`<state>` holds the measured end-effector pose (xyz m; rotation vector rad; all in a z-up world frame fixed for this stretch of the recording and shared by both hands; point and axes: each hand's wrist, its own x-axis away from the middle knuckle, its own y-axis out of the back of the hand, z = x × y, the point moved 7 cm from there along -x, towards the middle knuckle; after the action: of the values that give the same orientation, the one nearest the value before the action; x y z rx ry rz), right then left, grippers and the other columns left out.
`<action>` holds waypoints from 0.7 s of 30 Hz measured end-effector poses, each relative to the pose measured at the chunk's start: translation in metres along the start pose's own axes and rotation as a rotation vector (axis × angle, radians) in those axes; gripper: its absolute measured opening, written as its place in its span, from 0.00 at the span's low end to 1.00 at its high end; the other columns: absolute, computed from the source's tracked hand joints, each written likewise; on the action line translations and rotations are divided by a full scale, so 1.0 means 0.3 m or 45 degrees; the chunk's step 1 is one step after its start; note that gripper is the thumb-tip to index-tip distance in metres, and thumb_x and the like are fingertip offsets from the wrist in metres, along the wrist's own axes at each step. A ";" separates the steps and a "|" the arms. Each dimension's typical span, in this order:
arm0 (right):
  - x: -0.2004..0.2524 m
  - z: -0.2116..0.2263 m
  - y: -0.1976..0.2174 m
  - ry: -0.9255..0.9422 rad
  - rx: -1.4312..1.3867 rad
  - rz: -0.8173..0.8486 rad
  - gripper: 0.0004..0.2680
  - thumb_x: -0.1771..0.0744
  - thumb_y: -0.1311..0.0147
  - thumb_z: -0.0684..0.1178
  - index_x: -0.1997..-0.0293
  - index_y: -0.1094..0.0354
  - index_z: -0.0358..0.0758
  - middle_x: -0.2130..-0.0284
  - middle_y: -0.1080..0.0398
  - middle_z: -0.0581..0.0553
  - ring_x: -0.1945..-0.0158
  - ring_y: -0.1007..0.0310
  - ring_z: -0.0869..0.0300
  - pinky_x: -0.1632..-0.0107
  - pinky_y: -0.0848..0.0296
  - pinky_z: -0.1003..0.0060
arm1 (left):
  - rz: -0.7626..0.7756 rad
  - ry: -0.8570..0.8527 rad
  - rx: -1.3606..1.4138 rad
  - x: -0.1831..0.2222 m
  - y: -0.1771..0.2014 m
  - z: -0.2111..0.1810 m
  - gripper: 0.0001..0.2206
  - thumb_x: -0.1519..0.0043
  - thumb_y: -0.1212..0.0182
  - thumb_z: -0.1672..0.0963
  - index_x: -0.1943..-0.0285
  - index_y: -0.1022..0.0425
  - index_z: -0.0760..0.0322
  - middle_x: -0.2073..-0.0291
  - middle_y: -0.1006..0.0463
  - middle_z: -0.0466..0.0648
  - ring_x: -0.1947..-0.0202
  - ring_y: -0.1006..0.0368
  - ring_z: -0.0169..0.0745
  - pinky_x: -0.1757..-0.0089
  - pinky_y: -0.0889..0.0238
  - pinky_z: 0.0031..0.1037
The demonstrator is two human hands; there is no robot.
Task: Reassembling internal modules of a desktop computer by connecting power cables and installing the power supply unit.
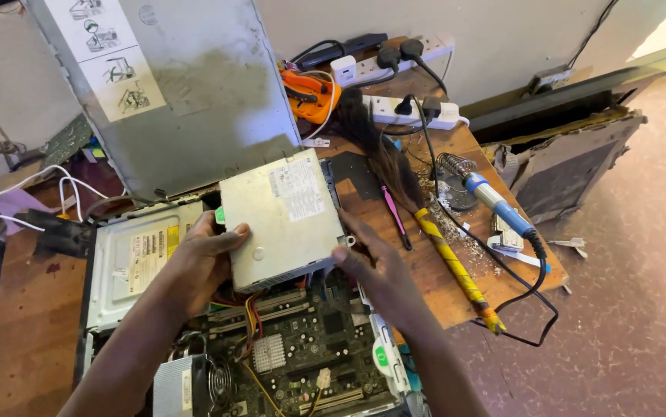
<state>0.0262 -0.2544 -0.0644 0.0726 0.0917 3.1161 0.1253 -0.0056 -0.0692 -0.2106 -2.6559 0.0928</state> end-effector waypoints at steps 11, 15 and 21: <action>-0.003 -0.019 0.013 0.104 -0.045 -0.046 0.33 0.36 0.45 0.71 0.23 0.42 0.46 0.22 0.42 0.37 0.18 0.44 0.46 0.24 0.47 0.36 | -0.003 0.148 0.010 0.036 -0.032 -0.012 0.36 0.38 0.40 0.56 0.17 0.46 0.62 0.38 0.24 0.58 0.49 0.25 0.53 0.51 0.26 0.39; 0.000 -0.041 0.021 0.090 -0.001 -0.112 0.34 0.38 0.44 0.74 0.25 0.38 0.49 0.23 0.39 0.37 0.20 0.40 0.45 0.25 0.47 0.30 | 0.029 0.167 0.044 0.021 -0.024 0.005 0.37 0.39 0.39 0.57 0.17 0.45 0.60 0.39 0.25 0.54 0.49 0.27 0.46 0.48 0.28 0.37; 0.014 -0.039 0.007 0.229 -0.354 -0.069 0.29 0.34 0.37 0.55 0.24 0.41 0.35 0.25 0.37 0.33 0.27 0.31 0.48 0.30 0.27 0.54 | 0.053 0.137 0.044 0.053 -0.038 -0.013 0.31 0.38 0.42 0.57 0.21 0.37 0.61 0.37 0.24 0.55 0.45 0.27 0.51 0.47 0.30 0.41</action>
<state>0.0214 -0.2570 -0.0757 -0.2118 -0.3294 3.0385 0.1117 -0.0141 -0.0575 -0.2525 -2.5411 0.1369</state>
